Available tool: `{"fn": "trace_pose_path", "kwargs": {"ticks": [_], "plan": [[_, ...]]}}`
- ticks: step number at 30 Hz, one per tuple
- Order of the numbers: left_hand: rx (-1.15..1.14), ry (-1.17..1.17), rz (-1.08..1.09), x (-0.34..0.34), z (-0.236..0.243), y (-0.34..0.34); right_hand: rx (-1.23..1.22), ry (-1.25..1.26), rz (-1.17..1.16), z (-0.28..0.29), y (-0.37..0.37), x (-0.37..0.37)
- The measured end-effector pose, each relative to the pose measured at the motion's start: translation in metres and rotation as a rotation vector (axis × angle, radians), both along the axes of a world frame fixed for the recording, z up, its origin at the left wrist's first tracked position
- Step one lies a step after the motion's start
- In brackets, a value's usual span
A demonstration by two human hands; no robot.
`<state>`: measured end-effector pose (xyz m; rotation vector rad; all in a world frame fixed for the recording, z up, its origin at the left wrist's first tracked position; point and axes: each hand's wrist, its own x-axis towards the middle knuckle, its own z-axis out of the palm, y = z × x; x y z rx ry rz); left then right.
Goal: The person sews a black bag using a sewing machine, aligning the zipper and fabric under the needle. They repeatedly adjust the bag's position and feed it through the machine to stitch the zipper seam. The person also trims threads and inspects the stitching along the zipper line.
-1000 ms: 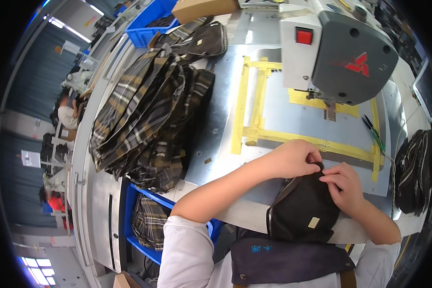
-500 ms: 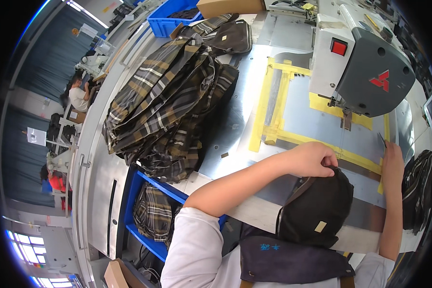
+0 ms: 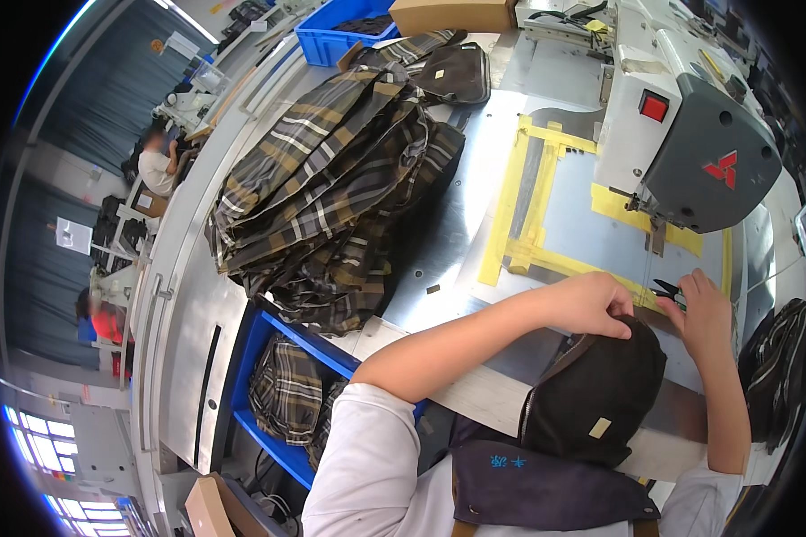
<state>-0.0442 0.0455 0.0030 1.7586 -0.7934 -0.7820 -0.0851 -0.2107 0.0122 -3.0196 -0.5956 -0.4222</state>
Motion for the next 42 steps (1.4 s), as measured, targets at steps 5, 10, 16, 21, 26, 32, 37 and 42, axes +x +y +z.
{"fn": "trace_pose_path", "kwargs": {"ticks": [5,10,16,21,26,32,37,42], "plan": [[-0.009,0.008,-0.002,0.001,0.0,0.001,-0.065,-0.093,0.084,-0.009,0.017,0.015],[-0.045,0.064,0.009,0.001,-0.001,0.004,-0.093,-0.048,0.097,-0.015,0.032,0.019],[-0.065,0.108,-0.028,0.002,-0.001,0.002,0.023,0.066,-0.006,-0.018,0.003,0.016],[-0.069,0.099,-0.035,0.002,-0.001,0.001,0.013,-0.042,-0.021,-0.025,-0.007,-0.002],[-0.074,0.088,-0.022,0.001,0.0,-0.002,0.005,-0.111,0.075,-0.023,0.021,0.0],[-0.155,0.024,-0.056,-0.009,0.015,0.001,0.075,0.039,0.026,-0.021,0.022,0.005],[-0.187,-0.053,0.009,-0.013,0.035,0.007,0.134,0.126,-0.314,-0.012,-0.029,-0.004],[-0.213,-0.112,0.09,-0.007,0.053,0.002,0.112,0.022,-0.314,0.011,-0.052,-0.017]]}}
